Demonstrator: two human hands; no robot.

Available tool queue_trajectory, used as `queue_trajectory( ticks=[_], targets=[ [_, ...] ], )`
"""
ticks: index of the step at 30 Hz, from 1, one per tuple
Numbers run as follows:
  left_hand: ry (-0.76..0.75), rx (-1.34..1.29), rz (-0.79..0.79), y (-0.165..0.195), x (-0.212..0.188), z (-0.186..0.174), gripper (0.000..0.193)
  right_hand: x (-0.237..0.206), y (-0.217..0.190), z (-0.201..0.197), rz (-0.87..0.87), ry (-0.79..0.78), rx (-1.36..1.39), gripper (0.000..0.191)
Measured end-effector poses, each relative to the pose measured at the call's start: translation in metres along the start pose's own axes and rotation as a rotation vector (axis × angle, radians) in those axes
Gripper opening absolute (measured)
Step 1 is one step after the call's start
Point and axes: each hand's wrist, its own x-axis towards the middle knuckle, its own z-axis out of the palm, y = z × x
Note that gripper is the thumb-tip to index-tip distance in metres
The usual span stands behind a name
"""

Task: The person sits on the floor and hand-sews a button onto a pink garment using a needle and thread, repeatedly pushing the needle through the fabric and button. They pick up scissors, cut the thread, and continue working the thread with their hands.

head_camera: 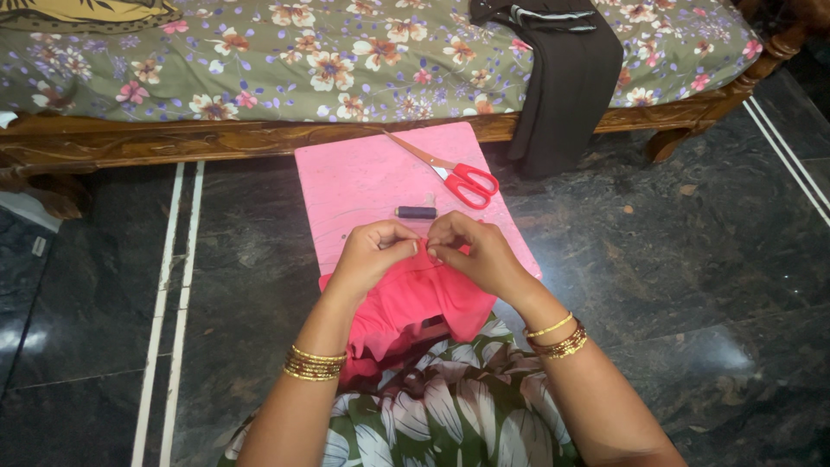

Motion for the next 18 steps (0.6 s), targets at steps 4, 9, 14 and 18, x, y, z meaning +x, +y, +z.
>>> queue_trajectory(
  ticks=[4, 9, 14, 18],
  targets=[
    [-0.007, 0.009, 0.003, -0.004, 0.001, 0.0, 0.009, 0.0, 0.003, 0.002, -0.033, 0.022, -0.01, 0.02],
    [-0.003, 0.079, 0.008, -0.007, 0.001, 0.001, 0.008, 0.0, 0.009, 0.003, 0.005, 0.051, 0.064, 0.024],
    [0.016, 0.121, 0.018, -0.003, 0.001, 0.004, 0.007, 0.0, 0.018, 0.008, 0.061, 0.075, 0.237, 0.028],
    [0.05, 0.221, 0.047, 0.001, 0.0, 0.006, 0.01, 0.002, 0.025, 0.013, 0.117, 0.137, 0.331, 0.024]
  ],
)
